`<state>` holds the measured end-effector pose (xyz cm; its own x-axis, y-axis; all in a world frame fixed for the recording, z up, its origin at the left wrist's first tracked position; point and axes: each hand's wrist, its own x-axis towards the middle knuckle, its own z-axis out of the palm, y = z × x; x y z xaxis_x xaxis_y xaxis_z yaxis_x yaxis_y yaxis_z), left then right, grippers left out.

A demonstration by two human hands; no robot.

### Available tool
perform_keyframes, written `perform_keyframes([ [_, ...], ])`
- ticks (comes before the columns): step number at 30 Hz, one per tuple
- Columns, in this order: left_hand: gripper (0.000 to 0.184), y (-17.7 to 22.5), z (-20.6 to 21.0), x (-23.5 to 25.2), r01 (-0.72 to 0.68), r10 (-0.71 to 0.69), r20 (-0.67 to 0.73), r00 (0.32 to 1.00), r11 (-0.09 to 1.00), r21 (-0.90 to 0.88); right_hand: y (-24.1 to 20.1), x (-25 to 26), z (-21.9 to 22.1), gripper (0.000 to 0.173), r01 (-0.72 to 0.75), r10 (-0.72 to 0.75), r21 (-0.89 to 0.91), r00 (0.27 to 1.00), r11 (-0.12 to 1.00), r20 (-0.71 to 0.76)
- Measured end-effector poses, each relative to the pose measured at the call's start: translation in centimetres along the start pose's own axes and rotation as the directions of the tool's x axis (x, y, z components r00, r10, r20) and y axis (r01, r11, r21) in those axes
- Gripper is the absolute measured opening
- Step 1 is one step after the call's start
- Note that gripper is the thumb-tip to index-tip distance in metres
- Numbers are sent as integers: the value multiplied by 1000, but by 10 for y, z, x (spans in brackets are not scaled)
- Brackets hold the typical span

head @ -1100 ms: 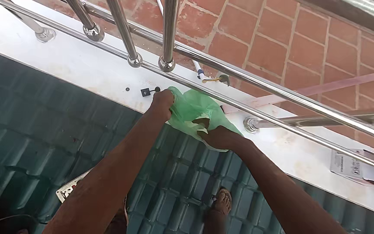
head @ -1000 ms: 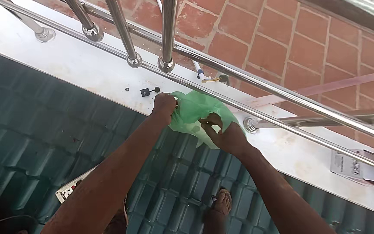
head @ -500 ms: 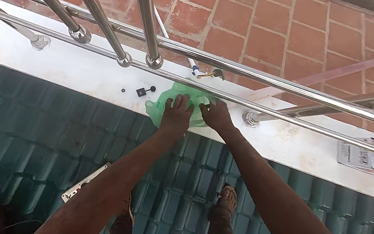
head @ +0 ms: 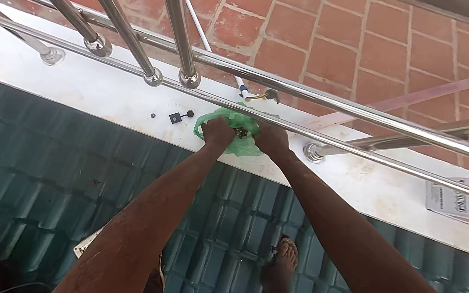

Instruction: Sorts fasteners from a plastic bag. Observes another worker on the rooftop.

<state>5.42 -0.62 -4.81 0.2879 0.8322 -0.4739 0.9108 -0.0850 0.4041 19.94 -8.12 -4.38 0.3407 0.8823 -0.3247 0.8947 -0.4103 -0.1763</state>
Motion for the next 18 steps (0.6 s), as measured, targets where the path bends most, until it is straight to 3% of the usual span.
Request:
perform_keyframes([
  [3, 29, -18, -10, 11, -30, 50, 88, 995, 977, -213, 28, 8, -5, 19, 67, -11, 234, 973, 970, -231],
  [6, 28, -42, -13, 22, 4, 80, 168, 983, 894, -448, 42, 16, -3, 15, 65, 37, 309, 949, 949, -313],
  [8, 26, -47, -13, 17, -124, 160, 78, 984, 931, -344, 31, 12, -4, 20, 41, 38, 262, 956, 964, -290],
  [10, 25, -39, -21, -5, -314, 320, 47, 946, 944, -105, 16, 1, -3, 29, 131, -30, 267, 936, 955, -351],
  [12, 21, -31, -21, -31, -562, 580, -34, 814, 801, 208, 13, -6, 8, 22, 307, -171, 235, 869, 922, -464],
  [14, 18, -31, -10, -35, -698, 802, -183, 568, 588, 408, 18, -4, 23, 12, 469, -343, 112, 770, 876, -538],
  [15, 24, -31, -6, -29, -704, 823, -167, 542, 554, 446, 20, -2, 29, 13, 502, -403, 42, 737, 864, -542],
  [17, 39, -28, 0, -14, -654, 723, 8, 690, 620, 434, 23, 4, 34, 21, 443, -417, -43, 800, 895, -432],
  [18, 42, -27, 2, -5, -618, 644, 94, 759, 667, 416, 24, 7, 31, 41, 365, -367, -69, 874, 928, -318],
])
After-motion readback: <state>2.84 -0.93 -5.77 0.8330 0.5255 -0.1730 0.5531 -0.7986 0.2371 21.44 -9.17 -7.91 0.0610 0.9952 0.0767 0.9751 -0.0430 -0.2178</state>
